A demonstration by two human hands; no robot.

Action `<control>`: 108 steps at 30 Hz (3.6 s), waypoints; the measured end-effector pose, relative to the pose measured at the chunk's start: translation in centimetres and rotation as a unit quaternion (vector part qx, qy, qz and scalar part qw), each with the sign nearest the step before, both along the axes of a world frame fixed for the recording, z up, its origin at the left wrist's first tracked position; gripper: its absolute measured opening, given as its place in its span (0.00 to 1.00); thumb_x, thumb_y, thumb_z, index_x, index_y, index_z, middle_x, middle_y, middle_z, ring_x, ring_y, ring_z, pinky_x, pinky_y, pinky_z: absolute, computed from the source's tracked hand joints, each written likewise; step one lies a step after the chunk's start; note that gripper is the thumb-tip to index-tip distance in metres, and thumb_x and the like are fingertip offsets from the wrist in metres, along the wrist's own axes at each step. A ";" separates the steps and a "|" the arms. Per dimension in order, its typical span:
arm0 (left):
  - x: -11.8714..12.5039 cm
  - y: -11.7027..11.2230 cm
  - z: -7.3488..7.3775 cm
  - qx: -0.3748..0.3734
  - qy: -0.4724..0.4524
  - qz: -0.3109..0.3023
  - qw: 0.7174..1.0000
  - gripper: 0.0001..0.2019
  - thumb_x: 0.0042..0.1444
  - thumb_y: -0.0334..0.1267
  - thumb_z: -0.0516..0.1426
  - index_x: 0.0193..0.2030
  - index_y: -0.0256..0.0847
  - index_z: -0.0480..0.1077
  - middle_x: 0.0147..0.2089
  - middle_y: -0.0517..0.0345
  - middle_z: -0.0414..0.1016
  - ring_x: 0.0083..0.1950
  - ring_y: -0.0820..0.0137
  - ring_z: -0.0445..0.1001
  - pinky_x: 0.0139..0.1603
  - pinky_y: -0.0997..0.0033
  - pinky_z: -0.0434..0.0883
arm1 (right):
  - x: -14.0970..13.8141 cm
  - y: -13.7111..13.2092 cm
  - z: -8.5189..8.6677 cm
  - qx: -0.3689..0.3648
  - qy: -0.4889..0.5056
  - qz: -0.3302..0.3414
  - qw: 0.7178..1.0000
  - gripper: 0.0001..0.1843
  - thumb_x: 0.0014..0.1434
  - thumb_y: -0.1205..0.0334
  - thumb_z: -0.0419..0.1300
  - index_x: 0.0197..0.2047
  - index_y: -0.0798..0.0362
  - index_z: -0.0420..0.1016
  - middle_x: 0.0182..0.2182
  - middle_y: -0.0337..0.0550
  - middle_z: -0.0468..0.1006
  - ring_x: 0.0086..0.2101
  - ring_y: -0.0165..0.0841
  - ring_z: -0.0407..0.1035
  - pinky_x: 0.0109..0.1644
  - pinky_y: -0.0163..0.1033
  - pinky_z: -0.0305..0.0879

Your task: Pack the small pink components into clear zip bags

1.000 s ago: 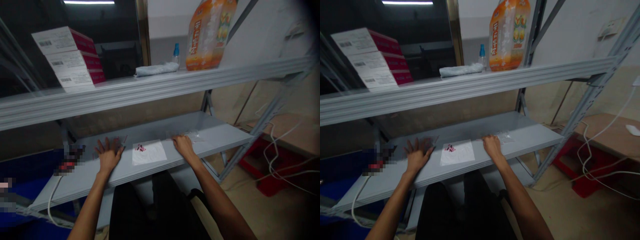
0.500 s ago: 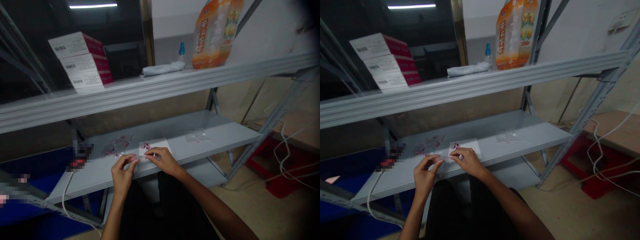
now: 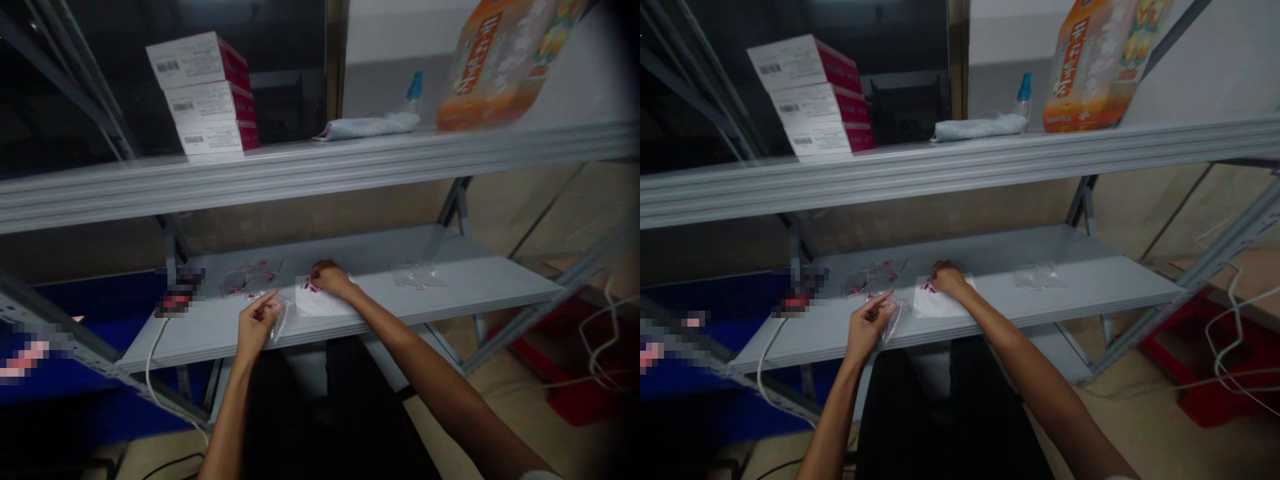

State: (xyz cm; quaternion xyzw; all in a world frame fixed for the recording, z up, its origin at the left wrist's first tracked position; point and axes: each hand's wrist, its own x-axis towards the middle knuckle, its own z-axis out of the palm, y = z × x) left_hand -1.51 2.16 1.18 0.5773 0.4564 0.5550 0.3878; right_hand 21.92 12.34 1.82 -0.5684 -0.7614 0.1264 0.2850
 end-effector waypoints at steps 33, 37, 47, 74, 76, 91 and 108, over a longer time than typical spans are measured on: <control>-0.1 -0.7 0.6 -0.045 -0.026 -0.063 0.997 0.26 0.53 0.49 0.63 0.55 0.34 0.74 0.40 0.45 0.83 0.37 0.62 0.80 0.39 0.67 0.74 | 1.9 -4.2 -1.4 0.036 0.067 0.013 0.997 0.11 0.55 0.62 0.64 0.42 0.54 0.82 0.40 0.49 0.82 0.36 0.36 0.74 0.43 0.37 0.65; 0.1 -0.9 0.6 -0.050 -0.025 -0.056 0.997 0.27 0.53 0.48 0.64 0.55 0.33 0.73 0.42 0.44 0.82 0.42 0.60 0.80 0.39 0.68 0.74 | 1.6 -4.3 -2.1 0.037 0.054 0.019 0.998 0.08 0.57 0.65 0.62 0.39 0.54 0.82 0.38 0.49 0.82 0.36 0.36 0.74 0.41 0.35 0.65; -0.2 -0.4 -0.1 -0.037 -0.012 -0.054 0.998 0.25 0.54 0.46 0.63 0.55 0.33 0.73 0.43 0.44 0.82 0.43 0.62 0.80 0.43 0.68 0.74 | 1.7 -4.9 -1.8 0.048 0.056 0.052 0.996 0.07 0.56 0.70 0.60 0.35 0.54 0.81 0.35 0.47 0.81 0.35 0.35 0.72 0.40 0.34 0.62; -0.1 -0.6 0.0 -0.024 0.010 -0.093 0.995 0.25 0.52 0.43 0.64 0.56 0.36 0.72 0.45 0.47 0.82 0.44 0.61 0.80 0.44 0.67 0.73 | -3.1 -9.9 3.7 0.041 0.204 0.222 0.953 0.09 0.57 0.66 0.65 0.43 0.51 0.81 0.35 0.40 0.81 0.29 0.29 0.68 0.37 0.33 0.61; 0.0 -0.6 0.0 -0.021 0.015 -0.094 0.995 0.24 0.52 0.43 0.64 0.55 0.37 0.73 0.45 0.47 0.82 0.45 0.61 0.80 0.45 0.67 0.73 | -3.3 -9.9 3.5 0.028 0.202 0.235 0.950 0.13 0.57 0.65 0.65 0.47 0.50 0.80 0.37 0.41 0.82 0.29 0.29 0.68 0.37 0.33 0.62; 0.1 -1.3 0.5 -0.026 0.010 -0.075 0.997 0.23 0.52 0.42 0.65 0.53 0.34 0.74 0.41 0.46 0.82 0.45 0.60 0.80 0.47 0.64 0.73 | 3.2 -6.2 -1.0 0.037 0.013 -0.003 0.999 0.13 0.57 0.62 0.62 0.45 0.54 0.80 0.40 0.49 0.81 0.37 0.37 0.73 0.45 0.39 0.64; 0.4 -1.5 0.9 -0.019 0.015 -0.072 0.997 0.21 0.51 0.41 0.65 0.51 0.35 0.75 0.41 0.47 0.82 0.44 0.59 0.80 0.48 0.63 0.73 | -0.6 -8.8 1.2 0.077 0.146 0.146 0.975 0.05 0.62 0.66 0.59 0.39 0.53 0.77 0.37 0.44 0.78 0.38 0.33 0.71 0.42 0.35 0.61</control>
